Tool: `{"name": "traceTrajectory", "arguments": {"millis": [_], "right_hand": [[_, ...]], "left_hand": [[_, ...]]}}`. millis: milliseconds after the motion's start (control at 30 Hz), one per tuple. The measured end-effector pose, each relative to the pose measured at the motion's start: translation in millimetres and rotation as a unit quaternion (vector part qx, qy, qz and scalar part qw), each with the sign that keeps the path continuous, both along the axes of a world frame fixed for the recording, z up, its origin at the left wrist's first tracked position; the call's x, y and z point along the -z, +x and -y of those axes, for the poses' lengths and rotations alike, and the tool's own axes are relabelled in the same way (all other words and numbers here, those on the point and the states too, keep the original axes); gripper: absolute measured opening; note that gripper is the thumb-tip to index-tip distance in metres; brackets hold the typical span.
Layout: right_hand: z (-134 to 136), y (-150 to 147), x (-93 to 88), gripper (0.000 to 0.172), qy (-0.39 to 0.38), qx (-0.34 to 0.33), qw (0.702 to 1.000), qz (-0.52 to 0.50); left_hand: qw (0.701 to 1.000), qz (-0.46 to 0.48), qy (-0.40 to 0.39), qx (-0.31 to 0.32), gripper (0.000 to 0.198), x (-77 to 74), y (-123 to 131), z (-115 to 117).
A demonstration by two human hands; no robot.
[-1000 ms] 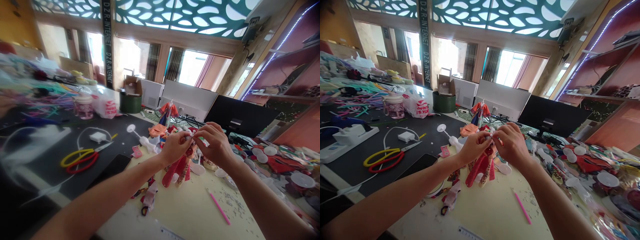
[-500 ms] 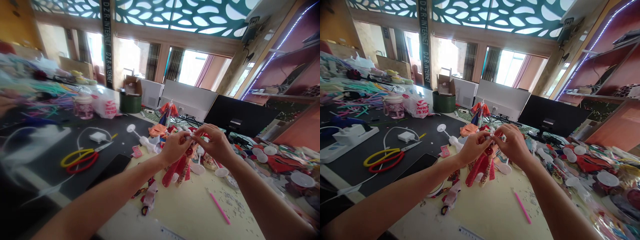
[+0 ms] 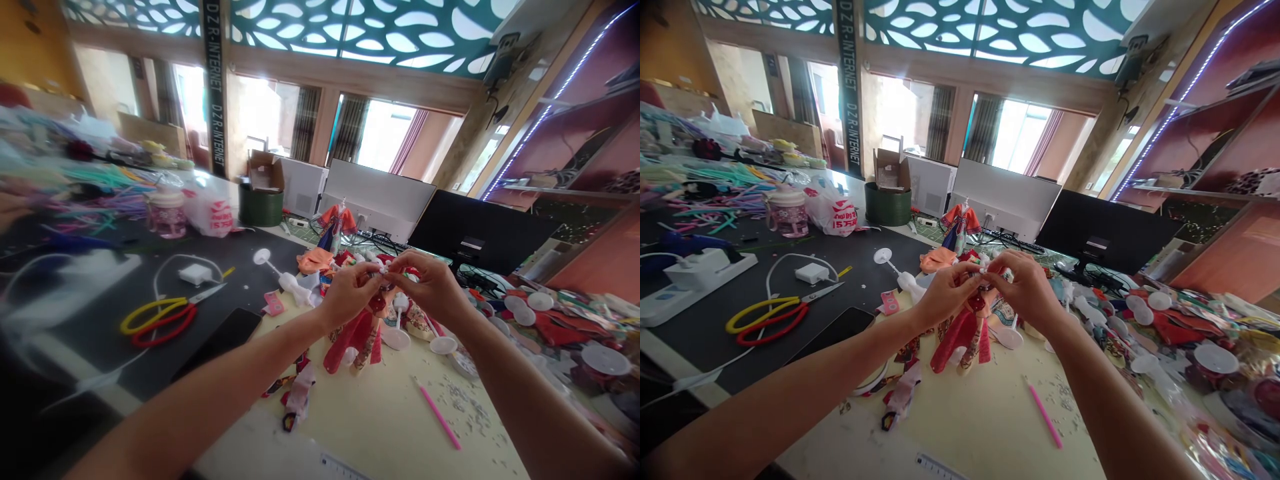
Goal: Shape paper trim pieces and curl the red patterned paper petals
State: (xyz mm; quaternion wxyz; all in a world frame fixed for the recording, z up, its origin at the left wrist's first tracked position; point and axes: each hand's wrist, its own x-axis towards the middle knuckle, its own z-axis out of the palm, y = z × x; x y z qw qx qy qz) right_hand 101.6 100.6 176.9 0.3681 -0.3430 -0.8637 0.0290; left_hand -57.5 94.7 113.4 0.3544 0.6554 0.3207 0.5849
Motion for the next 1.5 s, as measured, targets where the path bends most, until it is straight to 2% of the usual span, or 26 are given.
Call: {"name": "traceTrajectory", "arguments": {"millis": [233, 400, 533, 733, 900, 1500], "right_hand": [[1, -1, 2.7, 0.030, -0.096, 0.007, 0.992, -0.080], [1, -8, 3.8, 0.033, -0.259, 0.022, 0.945, -0.196], [-1, -9, 3.8, 0.030, -0.306, 0.012, 0.922, -0.238], [0, 7, 21.5, 0.031, -0.267, -0.005, 0.931, -0.249], [2, 10, 37.2, 0.030, -0.244, 0.005, 0.933, -0.265], [5, 6, 42.6, 0.030, -0.220, -0.006, 0.934, -0.280]], "left_hand": [[1.000, 0.005, -0.007, 0.004, 0.029, 0.1, 1, 1], [1.000, 0.008, 0.002, 0.005, 0.026, -0.6, 2, 1], [1.000, 0.001, -0.003, 0.008, 0.025, -1.7, 3, -1], [0.999, -0.037, -0.002, -0.019, 0.024, -4.7, 0, 0], [1.000, -0.002, -0.030, -0.004, 0.021, -8.0, 2, 3], [0.999, -0.001, -0.038, 0.007, 0.028, -5.4, 2, 2]]}}
